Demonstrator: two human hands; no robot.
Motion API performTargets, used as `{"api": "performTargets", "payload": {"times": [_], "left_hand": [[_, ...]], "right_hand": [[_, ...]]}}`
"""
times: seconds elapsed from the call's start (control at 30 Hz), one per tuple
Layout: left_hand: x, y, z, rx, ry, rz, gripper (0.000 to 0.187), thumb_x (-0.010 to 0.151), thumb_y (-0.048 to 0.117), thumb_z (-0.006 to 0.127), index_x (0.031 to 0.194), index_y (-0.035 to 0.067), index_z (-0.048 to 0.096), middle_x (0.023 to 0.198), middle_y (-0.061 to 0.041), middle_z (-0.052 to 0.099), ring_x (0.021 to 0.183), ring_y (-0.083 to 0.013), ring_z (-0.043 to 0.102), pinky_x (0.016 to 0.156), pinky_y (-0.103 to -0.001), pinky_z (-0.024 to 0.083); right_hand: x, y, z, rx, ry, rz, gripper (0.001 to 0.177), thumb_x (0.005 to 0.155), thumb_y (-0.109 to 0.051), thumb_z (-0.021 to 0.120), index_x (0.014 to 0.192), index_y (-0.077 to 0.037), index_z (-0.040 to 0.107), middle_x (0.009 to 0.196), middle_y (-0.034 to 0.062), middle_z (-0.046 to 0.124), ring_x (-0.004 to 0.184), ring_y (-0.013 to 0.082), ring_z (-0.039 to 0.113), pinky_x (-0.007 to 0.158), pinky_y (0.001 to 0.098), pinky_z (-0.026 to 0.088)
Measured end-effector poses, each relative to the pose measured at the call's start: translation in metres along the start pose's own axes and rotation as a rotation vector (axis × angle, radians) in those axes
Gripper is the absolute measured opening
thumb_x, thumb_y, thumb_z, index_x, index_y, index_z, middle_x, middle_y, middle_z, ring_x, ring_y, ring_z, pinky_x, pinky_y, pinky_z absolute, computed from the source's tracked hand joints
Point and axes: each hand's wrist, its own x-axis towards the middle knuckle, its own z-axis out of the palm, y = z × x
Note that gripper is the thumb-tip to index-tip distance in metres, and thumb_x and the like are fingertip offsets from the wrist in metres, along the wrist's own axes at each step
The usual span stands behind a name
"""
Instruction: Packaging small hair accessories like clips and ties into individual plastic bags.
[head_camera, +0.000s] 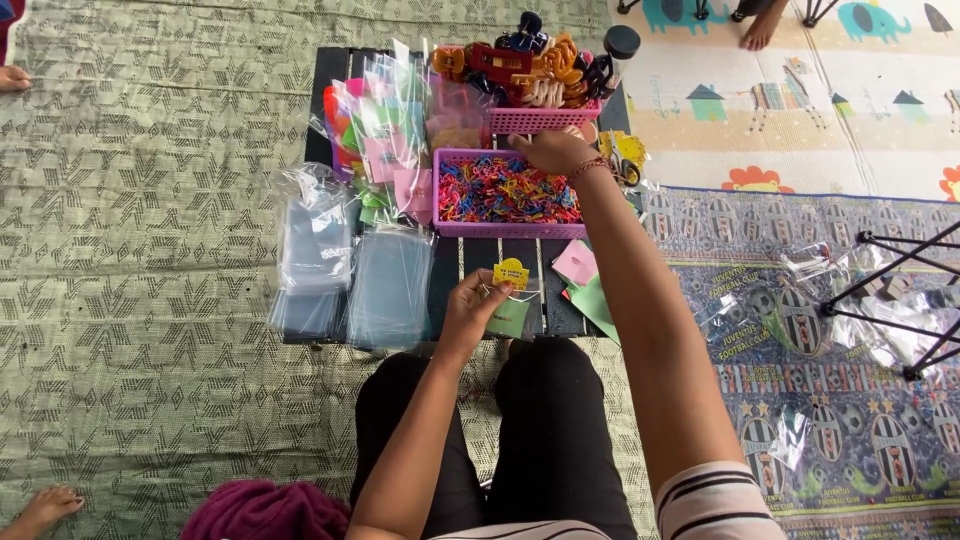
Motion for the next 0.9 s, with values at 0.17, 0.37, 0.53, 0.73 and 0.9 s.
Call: {"api": "performTargets", "payload": {"times": [0.17,0.37,0.53,0.73,0.9], "left_hand": [[-0.006,0.025,0.010,0.018,-0.008,0.010,0.020,0.090,0.023,0.080,0.100,0.009,0.069,0.080,-0.006,0.077,0.073,-0.0079,0.072,0.071,-0.026,0.060],[0.001,0.000,0.002,-0.037,-0.047,0.090,0.018,0.093,0.017,0.076,0.105,0.004,0.070,0.138,-0.011,0.065,0.090,-0.0142,0.074,0.074,-0.027,0.064],[-0.002,0.003,0.007,-0.020,-0.059,0.107,0.022,0.094,0.016,0.074,0.110,0.002,0.070,0.139,-0.011,0.064,0.091,-0.0147,0.073,0.072,-0.025,0.064],[0.001,-0.011,0.000,-0.035,-0.093,0.093,0.021,0.094,0.015,0.075,0.108,0.000,0.070,0.149,-0.013,0.056,0.092,-0.0170,0.075,0.072,-0.027,0.065],[0.001,-0.011,0.002,-0.033,-0.089,0.112,0.024,0.094,0.017,0.076,0.111,0.000,0.070,0.149,-0.013,0.056,0.091,-0.0163,0.074,0.072,-0.026,0.064]], "right_hand": [[0.004,0.021,0.012,-0.126,0.051,-0.281,0.044,0.105,-0.042,0.037,0.107,0.000,0.051,0.070,0.0188,0.066,0.063,0.0322,0.060,0.068,0.0444,0.045],[-0.042,0.011,-0.011,0.337,-0.041,-0.290,0.037,0.097,-0.046,0.067,0.121,-0.019,0.078,0.111,0.0135,0.076,0.105,0.0356,0.070,0.093,0.0436,0.052],[-0.037,0.021,0.006,0.310,0.093,-0.369,0.030,0.100,-0.028,0.068,0.126,-0.016,0.075,0.111,0.0120,0.076,0.105,0.0346,0.070,0.093,0.0450,0.051],[-0.045,0.029,0.002,0.277,0.166,-0.373,0.030,0.097,-0.019,0.068,0.123,-0.007,0.075,0.116,0.0201,0.073,0.112,0.0432,0.066,0.099,0.0498,0.048],[-0.048,0.025,0.008,0.279,0.183,-0.347,0.032,0.097,-0.020,0.067,0.124,-0.005,0.074,0.117,0.0212,0.072,0.111,0.0440,0.066,0.099,0.0536,0.048]]}}
